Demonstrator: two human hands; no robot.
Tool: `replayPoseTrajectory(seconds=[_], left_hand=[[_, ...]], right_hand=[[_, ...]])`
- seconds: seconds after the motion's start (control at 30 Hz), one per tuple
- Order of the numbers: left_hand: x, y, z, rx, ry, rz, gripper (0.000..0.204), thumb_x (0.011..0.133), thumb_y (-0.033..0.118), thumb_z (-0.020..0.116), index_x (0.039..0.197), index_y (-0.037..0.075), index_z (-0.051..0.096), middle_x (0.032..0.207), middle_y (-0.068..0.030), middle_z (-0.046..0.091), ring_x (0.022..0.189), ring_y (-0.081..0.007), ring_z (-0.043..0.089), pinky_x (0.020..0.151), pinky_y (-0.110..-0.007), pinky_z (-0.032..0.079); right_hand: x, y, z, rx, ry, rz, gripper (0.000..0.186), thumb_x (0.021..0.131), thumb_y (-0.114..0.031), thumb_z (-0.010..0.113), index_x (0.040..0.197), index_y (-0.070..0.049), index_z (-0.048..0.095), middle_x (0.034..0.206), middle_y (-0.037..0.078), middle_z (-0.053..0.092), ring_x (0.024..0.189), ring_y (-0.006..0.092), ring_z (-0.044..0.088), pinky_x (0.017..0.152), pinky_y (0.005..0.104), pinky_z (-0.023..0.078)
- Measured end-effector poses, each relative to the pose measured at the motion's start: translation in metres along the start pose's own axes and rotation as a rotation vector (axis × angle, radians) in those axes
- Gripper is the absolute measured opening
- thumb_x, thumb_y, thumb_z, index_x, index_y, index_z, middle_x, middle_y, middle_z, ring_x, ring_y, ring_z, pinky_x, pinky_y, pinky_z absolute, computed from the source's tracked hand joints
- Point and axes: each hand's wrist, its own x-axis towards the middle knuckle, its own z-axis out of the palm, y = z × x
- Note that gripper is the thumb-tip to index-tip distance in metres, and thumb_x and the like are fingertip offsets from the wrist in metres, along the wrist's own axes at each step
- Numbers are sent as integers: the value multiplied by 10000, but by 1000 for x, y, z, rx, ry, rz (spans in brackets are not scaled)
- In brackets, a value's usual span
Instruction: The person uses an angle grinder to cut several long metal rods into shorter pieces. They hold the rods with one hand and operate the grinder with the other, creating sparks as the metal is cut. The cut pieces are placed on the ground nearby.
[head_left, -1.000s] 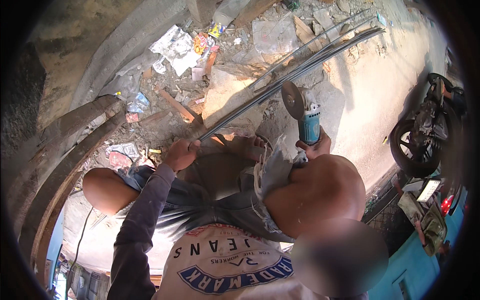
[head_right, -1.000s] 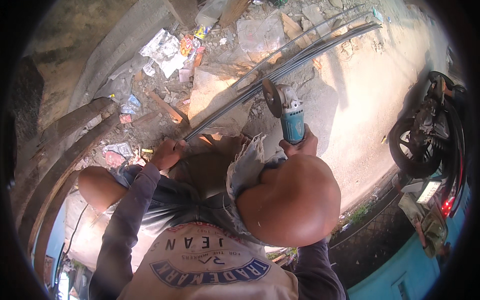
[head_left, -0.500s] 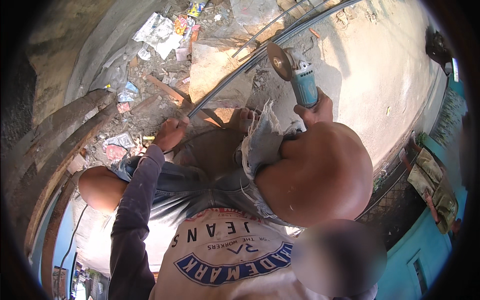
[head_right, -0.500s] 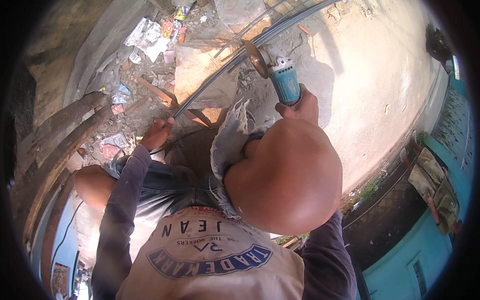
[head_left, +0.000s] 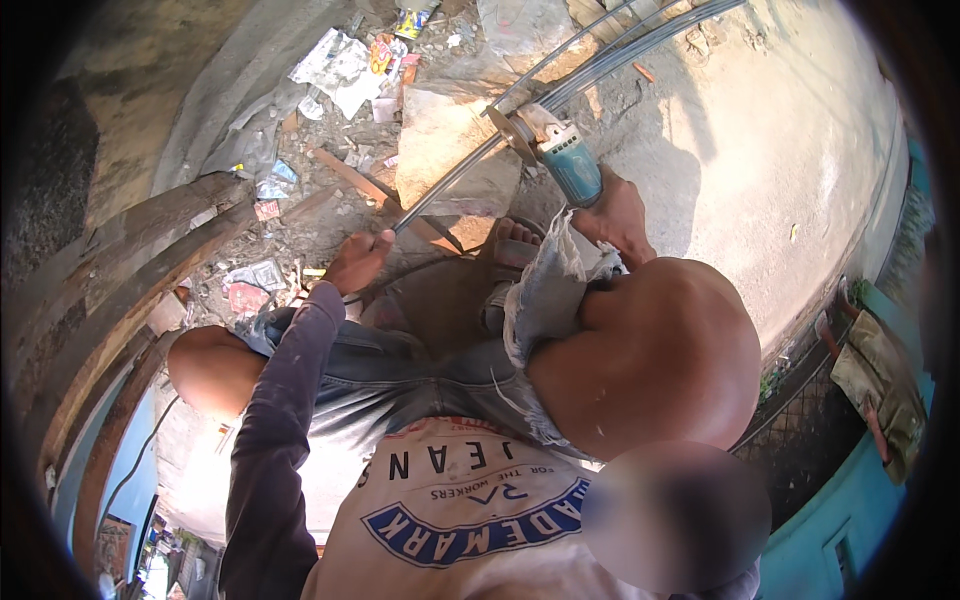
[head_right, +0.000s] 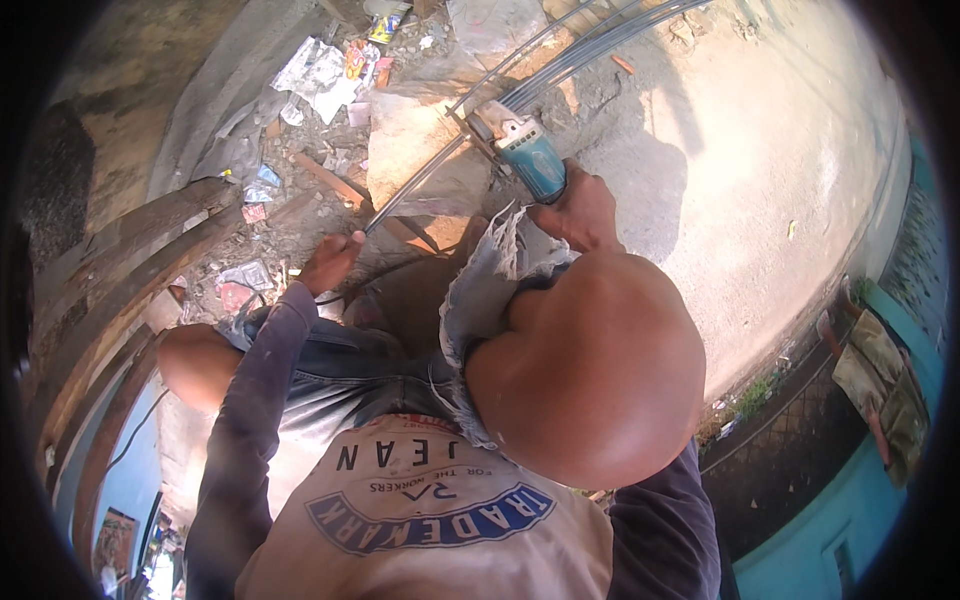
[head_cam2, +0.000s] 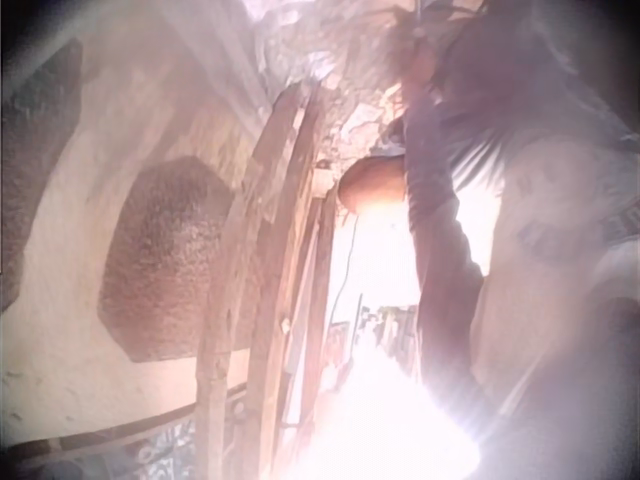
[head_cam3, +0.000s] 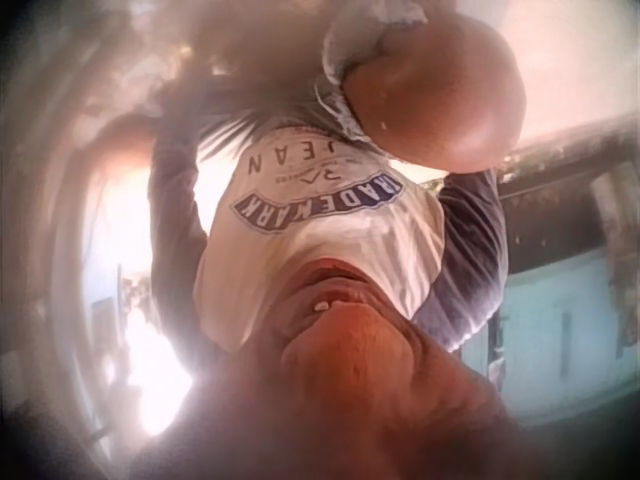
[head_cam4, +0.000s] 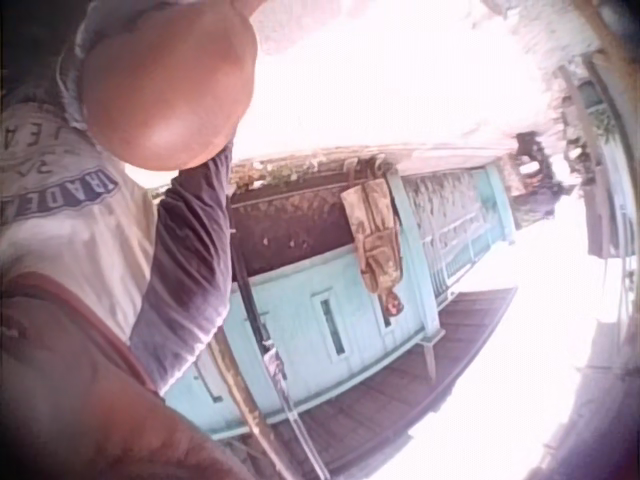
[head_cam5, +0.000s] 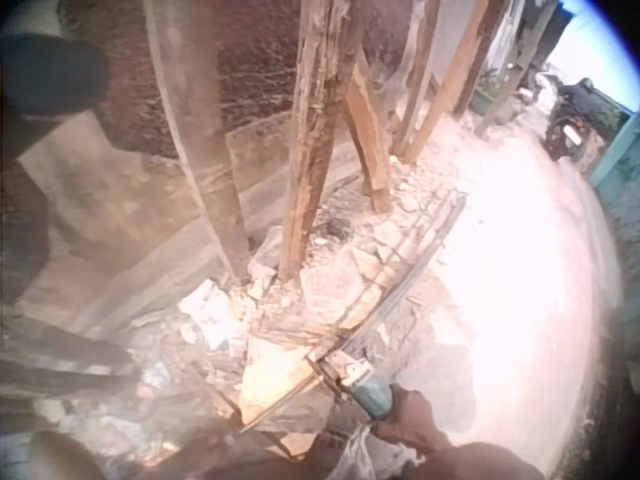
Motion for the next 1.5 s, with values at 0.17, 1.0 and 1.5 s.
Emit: replayPoseTrajectory(seconds=[0.17,1.0,1.5], left_hand=[[-5,6,0,16,21,-40,719,1137,576,504,896,-66,722,911,-337,725,978,-523,740,915,-586,539],[-8,3,9,-16,111,40,704,1146,574,503,877,-53,678,782,-270,650,796,-443,683,798,-569,513],[-15,19,14,-35,177,-9,636,1118,545,578,997,-50,769,888,-312,723,911,-482,743,875,-564,549]], right_hand=[[3,-10,-7,-64,-27,-36,571,724,-331,829,1153,26,712,929,294,783,894,490,774,856,555,603],[7,-3,14,-99,11,8,576,783,-348,868,1225,-16,705,1042,284,799,1024,498,768,901,563,600],[8,-9,2,-105,-13,-34,572,731,-361,850,1139,19,723,986,283,790,977,492,765,865,544,595]])
